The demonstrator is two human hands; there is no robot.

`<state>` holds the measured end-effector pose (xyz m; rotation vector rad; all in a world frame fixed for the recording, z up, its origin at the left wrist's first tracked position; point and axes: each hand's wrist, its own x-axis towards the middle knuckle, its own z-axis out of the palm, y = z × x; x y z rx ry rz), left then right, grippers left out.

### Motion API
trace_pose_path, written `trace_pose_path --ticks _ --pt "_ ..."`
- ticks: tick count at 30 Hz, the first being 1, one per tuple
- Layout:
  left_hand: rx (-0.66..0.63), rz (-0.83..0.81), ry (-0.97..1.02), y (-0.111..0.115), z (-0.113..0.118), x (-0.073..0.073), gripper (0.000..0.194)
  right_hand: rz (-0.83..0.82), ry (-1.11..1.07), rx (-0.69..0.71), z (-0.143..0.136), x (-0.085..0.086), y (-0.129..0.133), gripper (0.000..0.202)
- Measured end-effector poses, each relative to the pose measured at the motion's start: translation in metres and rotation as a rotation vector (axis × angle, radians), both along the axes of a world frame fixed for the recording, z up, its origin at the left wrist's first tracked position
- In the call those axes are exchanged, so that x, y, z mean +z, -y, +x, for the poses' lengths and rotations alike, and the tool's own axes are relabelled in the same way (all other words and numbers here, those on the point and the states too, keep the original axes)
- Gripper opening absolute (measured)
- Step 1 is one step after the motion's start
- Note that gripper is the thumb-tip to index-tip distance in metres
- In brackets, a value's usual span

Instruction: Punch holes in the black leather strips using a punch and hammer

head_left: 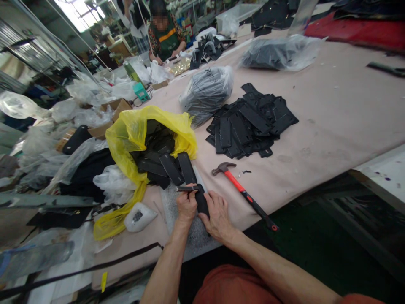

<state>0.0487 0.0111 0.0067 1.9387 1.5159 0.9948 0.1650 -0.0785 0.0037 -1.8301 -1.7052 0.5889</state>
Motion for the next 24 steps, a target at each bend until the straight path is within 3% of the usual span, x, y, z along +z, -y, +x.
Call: trace_pose_path --ticks 14,17,20,24 --pt "-0.05 0.081 -0.143 -0.004 0.003 -0.006 0.02 -0.009 0.029 0.039 0.004 0.006 0.001 0.061" --pt "-0.066 0.111 -0.213 -0.005 0.003 -0.008 0.02 0.031 0.045 0.043 0.025 0.018 0.0 0.046" --pt "-0.057 0.105 -0.254 -0.004 0.003 -0.008 0.019 0.059 0.18 -0.079 0.065 0.029 -0.001 0.042" --pt "-0.046 0.077 -0.3 -0.003 0.005 -0.007 0.015 -0.179 0.35 -0.156 0.116 0.028 -0.001 0.036"
